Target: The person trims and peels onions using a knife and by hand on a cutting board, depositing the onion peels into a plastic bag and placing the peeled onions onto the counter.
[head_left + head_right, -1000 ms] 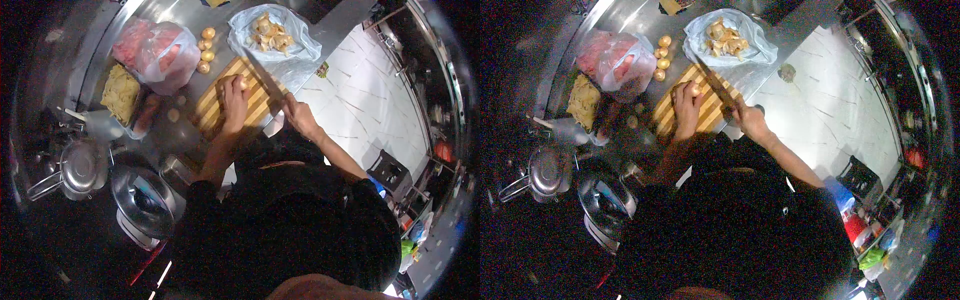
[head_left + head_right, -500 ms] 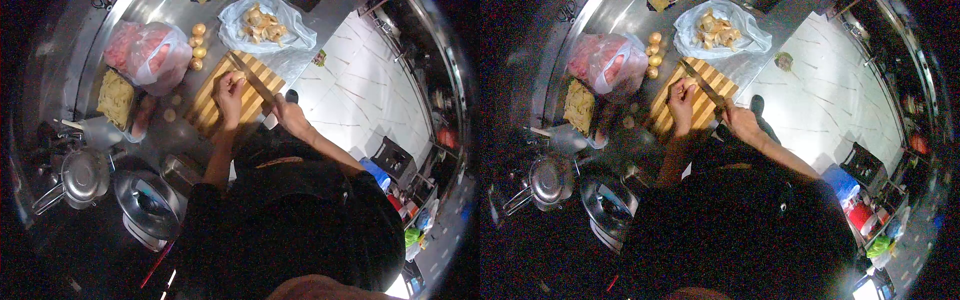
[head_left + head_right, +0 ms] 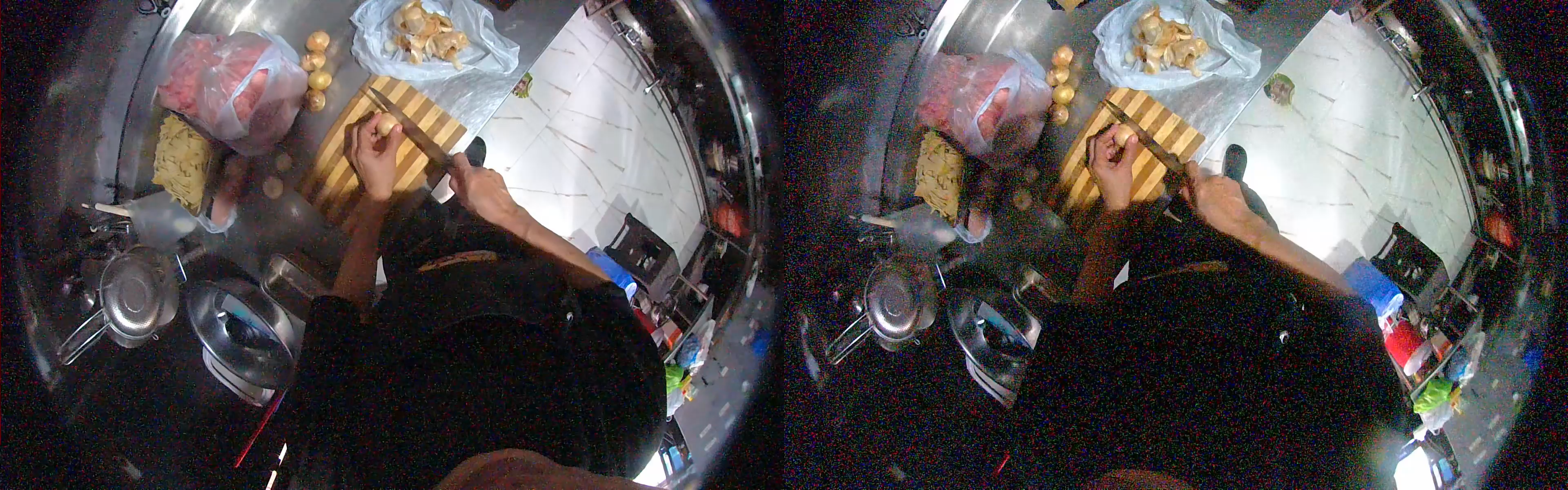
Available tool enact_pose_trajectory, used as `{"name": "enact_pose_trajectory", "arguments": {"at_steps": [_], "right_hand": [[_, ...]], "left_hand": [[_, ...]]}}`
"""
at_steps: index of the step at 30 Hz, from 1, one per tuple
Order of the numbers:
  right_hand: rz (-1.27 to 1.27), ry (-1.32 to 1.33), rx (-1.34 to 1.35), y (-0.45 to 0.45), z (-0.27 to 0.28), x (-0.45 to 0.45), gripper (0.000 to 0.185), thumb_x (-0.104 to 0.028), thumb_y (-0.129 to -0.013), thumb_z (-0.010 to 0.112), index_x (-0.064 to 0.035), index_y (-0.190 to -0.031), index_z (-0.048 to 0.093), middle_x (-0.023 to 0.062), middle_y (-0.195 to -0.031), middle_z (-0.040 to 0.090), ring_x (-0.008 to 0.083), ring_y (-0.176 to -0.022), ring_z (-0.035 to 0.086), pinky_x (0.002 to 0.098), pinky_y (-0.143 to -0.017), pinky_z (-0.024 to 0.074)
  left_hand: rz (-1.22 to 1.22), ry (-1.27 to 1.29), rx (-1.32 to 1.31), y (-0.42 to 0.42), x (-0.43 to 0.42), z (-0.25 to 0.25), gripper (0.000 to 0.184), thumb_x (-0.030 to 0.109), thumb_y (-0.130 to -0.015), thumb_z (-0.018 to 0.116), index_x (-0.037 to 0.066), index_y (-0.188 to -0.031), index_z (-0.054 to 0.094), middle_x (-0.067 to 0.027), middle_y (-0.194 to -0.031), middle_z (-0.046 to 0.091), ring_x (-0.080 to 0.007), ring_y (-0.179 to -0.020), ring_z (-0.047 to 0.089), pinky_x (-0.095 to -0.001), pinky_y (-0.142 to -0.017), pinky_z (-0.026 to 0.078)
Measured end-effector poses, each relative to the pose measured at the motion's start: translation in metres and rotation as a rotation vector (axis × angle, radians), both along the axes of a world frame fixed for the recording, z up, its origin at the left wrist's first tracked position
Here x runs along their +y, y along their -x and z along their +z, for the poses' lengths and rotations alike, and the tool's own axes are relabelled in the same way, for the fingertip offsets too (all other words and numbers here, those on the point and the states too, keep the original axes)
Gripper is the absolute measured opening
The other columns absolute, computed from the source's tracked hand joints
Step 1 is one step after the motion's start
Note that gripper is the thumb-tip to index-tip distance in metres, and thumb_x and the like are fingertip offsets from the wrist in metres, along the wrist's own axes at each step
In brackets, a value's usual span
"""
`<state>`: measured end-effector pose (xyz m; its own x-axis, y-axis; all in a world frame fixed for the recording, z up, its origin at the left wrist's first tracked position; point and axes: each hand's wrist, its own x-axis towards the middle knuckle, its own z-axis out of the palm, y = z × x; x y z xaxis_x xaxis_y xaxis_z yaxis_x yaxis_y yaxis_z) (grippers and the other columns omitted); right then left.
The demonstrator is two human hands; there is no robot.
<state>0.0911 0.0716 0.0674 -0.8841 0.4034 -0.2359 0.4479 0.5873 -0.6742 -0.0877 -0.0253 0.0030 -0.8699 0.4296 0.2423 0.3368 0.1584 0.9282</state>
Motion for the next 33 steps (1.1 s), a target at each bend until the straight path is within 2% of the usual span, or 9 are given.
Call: {"name": "enact_pose_trajectory", "arguments": {"at_steps": [3,7,9,15,19,22,25,28,33], "right_hand": [[0.029,-0.005,-0.055,-0.003,0.001,0.005,0.02,-0.014,-0.086,0.051,-0.003,-0.099,0.041,0.0227,-0.069,0.059,0.0416,-0.064,0.058,0.051,-0.056,0.0435],[0.003,0.01,-0.034,0.013,0.01,0.005,0.024,-0.015,-0.085,0.052,-0.0019,-0.101,0.04,0.024,-0.07,0.059,0.0428,-0.066,0.058,0.0516,-0.058,0.0444],[0.015,-0.023,-0.019,0.045,-0.016,0.01,0.028,-0.015,-0.085,0.053,-0.0015,-0.105,0.039,0.0245,-0.071,0.059,0.0432,-0.067,0.058,0.0517,-0.058,0.0448],[0.012,0.048,-0.176,0.031,0.007,0.006,0.03,-0.016,-0.085,0.053,-0.0014,-0.106,0.038,0.0265,-0.078,0.06,0.0447,-0.071,0.059,0.0513,-0.06,0.0456],[0.031,-0.029,-0.183,0.045,-0.029,-0.002,0.025,-0.018,-0.087,0.046,-0.0011,-0.105,0.041,0.0245,-0.08,0.062,0.0418,-0.073,0.062,0.0517,-0.062,0.0482],[0.052,-0.075,-0.186,0.061,-0.034,-0.002,0.026,-0.019,-0.089,0.043,-0.0016,-0.108,0.041,0.0233,-0.081,0.063,0.0405,-0.075,0.063,0.0515,-0.063,0.0498],[-0.001,-0.022,-0.152,0.046,-0.029,-0.004,0.025,-0.019,-0.086,0.048,-0.0029,-0.104,0.042,0.0251,-0.078,0.062,0.0421,-0.073,0.061,0.0522,-0.062,0.0467],[-0.025,-0.024,-0.13,0.034,-0.029,-0.003,0.023,-0.019,-0.086,0.051,-0.0035,-0.1,0.042,0.0256,-0.076,0.061,0.0431,-0.071,0.06,0.0527,-0.061,0.0453],[-0.031,-0.045,-0.138,0.032,-0.027,-0.002,0.022,-0.02,-0.087,0.05,-0.0038,-0.099,0.042,0.0252,-0.074,0.06,0.0435,-0.072,0.06,0.0534,-0.062,0.0451]], "left_hand": [[0.002,0.067,0.152,0.004,-0.001,-0.003,0.035,0.01,-0.071,0.077,0.002,-0.101,0.062,-0.0091,-0.085,0.056,-0.0212,-0.071,0.055,-0.0297,-0.06,0.048],[0.009,0.047,0.161,0.0,0.0,0.001,0.033,0.011,-0.07,0.077,0.002,-0.099,0.063,-0.0085,-0.083,0.056,-0.02,-0.069,0.055,-0.0305,-0.059,0.047],[0.0,0.103,0.258,0.001,-0.001,0.003,0.033,0.01,-0.07,0.077,0.002,-0.098,0.062,-0.0084,-0.083,0.057,-0.0196,-0.068,0.055,-0.0306,-0.059,0.047],[0.006,0.045,0.226,0.001,0.001,-0.003,0.032,0.01,-0.07,0.076,0.002,-0.098,0.061,-0.0094,-0.083,0.057,-0.0202,-0.066,0.054,-0.0307,-0.058,0.046],[-0.006,0.034,0.183,0.0,0.001,-0.006,0.032,0.009,-0.07,0.075,0.001,-0.097,0.061,-0.0109,-0.086,0.058,-0.0214,-0.07,0.056,-0.0313,-0.06,0.048],[-0.003,0.184,0.212,0.002,-0.004,0.003,0.033,0.01,-0.07,0.075,0.002,-0.098,0.06,-0.0129,-0.09,0.059,-0.023,-0.074,0.059,-0.0321,-0.063,0.049],[-0.008,0.057,0.013,-0.004,-0.002,0.011,0.037,0.014,-0.074,0.073,0.003,-0.106,0.059,-0.0102,-0.095,0.059,-0.0233,-0.082,0.058,-0.0344,-0.074,0.046],[0.052,0.194,0.249,-0.009,-0.005,0.026,0.037,0.01,-0.074,0.067,0.005,-0.109,0.058,-0.0127,-0.1,0.059,-0.0302,-0.092,0.055,-0.0401,-0.085,0.042],[-0.137,0.379,0.451,0.008,-0.019,0.029,0.048,0.003,-0.066,0.062,0.009,-0.113,0.055,-0.0138,-0.109,0.053,-0.0353,-0.102,0.048,-0.0435,-0.091,0.036]]}}
